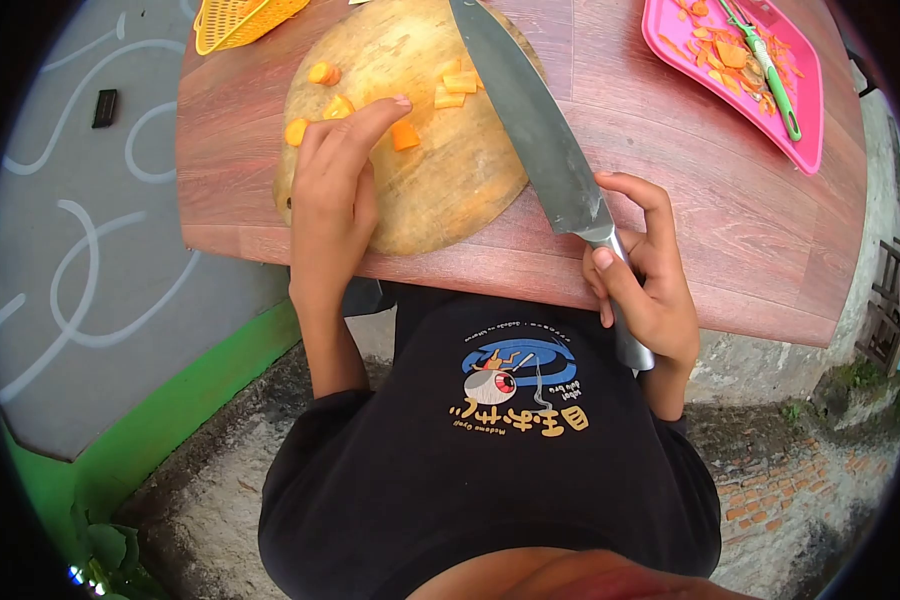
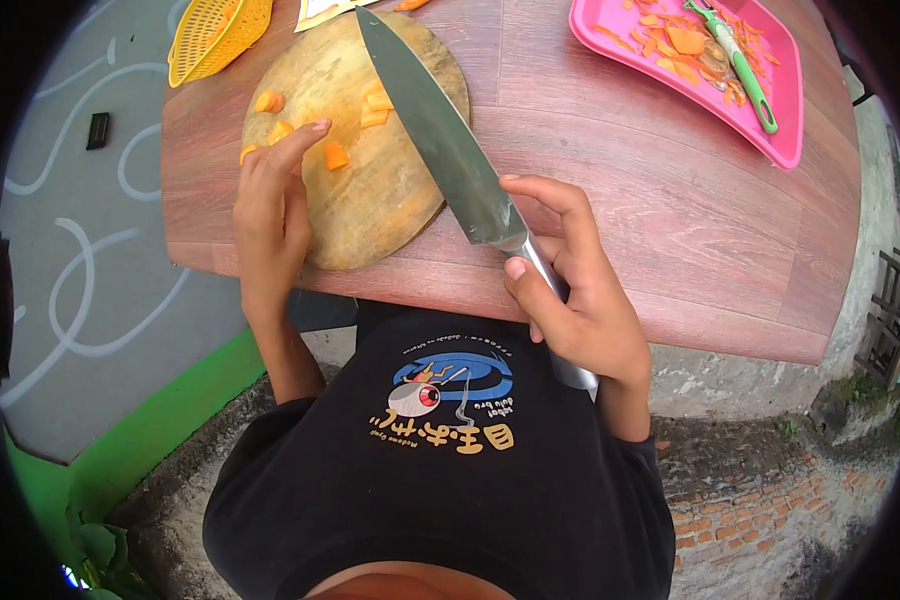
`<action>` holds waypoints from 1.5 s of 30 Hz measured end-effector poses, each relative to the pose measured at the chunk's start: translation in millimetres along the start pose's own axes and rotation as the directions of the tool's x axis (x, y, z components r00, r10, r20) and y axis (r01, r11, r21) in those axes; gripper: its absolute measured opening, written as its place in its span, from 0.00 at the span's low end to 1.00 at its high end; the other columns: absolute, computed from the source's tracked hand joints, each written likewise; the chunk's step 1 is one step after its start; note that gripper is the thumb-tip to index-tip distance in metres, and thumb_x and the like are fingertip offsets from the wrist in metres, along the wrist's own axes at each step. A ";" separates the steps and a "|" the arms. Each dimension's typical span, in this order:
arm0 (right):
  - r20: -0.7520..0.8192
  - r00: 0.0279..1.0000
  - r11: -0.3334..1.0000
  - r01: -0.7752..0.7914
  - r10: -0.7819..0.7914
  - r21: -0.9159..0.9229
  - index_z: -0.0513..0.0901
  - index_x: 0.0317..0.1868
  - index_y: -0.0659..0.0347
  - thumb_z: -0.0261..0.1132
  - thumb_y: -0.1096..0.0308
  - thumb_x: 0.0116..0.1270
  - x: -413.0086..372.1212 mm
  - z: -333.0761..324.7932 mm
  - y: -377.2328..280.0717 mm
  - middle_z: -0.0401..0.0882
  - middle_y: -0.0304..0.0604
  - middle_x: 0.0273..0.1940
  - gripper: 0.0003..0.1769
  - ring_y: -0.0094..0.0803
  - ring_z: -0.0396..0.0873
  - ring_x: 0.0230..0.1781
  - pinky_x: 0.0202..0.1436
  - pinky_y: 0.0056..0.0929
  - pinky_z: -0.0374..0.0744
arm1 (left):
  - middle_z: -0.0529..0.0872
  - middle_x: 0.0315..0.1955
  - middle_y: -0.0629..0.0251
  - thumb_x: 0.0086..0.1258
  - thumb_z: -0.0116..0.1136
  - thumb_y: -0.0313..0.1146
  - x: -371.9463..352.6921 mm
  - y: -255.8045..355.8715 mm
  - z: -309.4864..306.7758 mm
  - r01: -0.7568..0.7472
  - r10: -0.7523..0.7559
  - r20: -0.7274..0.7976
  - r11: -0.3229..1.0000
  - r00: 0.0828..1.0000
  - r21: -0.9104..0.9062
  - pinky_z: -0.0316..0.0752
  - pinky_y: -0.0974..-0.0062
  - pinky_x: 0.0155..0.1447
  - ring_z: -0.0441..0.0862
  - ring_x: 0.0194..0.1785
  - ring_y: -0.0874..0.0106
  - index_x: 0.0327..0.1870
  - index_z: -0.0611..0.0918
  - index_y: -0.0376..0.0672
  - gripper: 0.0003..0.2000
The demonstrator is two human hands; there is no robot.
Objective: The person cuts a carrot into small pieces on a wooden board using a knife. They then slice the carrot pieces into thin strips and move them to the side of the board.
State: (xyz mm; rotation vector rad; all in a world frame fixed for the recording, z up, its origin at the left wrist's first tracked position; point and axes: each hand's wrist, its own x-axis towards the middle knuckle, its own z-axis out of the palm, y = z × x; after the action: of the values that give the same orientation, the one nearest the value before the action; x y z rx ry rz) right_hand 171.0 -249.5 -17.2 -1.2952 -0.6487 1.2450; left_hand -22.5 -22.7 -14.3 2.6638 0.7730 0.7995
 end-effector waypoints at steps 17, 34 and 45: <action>0.144 0.982 0.993 -0.121 0.118 0.008 0.58 0.77 0.57 0.56 0.78 0.76 -22.7 -7.5 -1.1 0.78 0.34 0.31 0.32 0.12 0.68 0.19 0.22 0.16 0.69 | 0.90 0.43 0.70 0.65 0.72 0.28 -4.1 12.2 6.2 0.087 -0.085 0.058 0.996 0.995 -0.027 0.73 0.71 0.47 0.79 0.44 0.71 0.66 0.82 0.47 0.26; 0.219 0.966 0.988 -0.121 0.138 -0.092 0.59 0.77 0.59 0.55 0.79 0.77 -38.2 -11.0 1.4 0.79 0.33 0.29 0.30 0.12 0.69 0.18 0.23 0.18 0.66 | 0.93 0.43 0.70 0.67 0.72 0.26 -13.8 14.0 15.6 0.227 -0.228 0.015 0.963 0.974 -0.146 0.71 0.77 0.43 0.81 0.41 0.77 0.66 0.80 0.47 0.25; 0.215 0.935 0.959 -0.275 0.283 -0.065 0.59 0.77 0.57 0.56 0.77 0.77 -36.8 -16.6 -5.8 0.79 0.33 0.29 0.31 0.12 0.69 0.18 0.22 0.16 0.68 | 0.93 0.42 0.70 0.66 0.72 0.26 -12.8 12.5 16.5 0.217 -0.220 0.005 0.958 0.976 -0.188 0.73 0.74 0.45 0.85 0.44 0.74 0.66 0.81 0.49 0.26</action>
State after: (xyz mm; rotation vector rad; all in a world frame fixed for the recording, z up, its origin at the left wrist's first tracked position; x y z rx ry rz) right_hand 177.6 -288.1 -5.7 -1.3196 -0.6613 1.6358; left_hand -17.0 -41.6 -28.6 2.3592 0.9275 0.7937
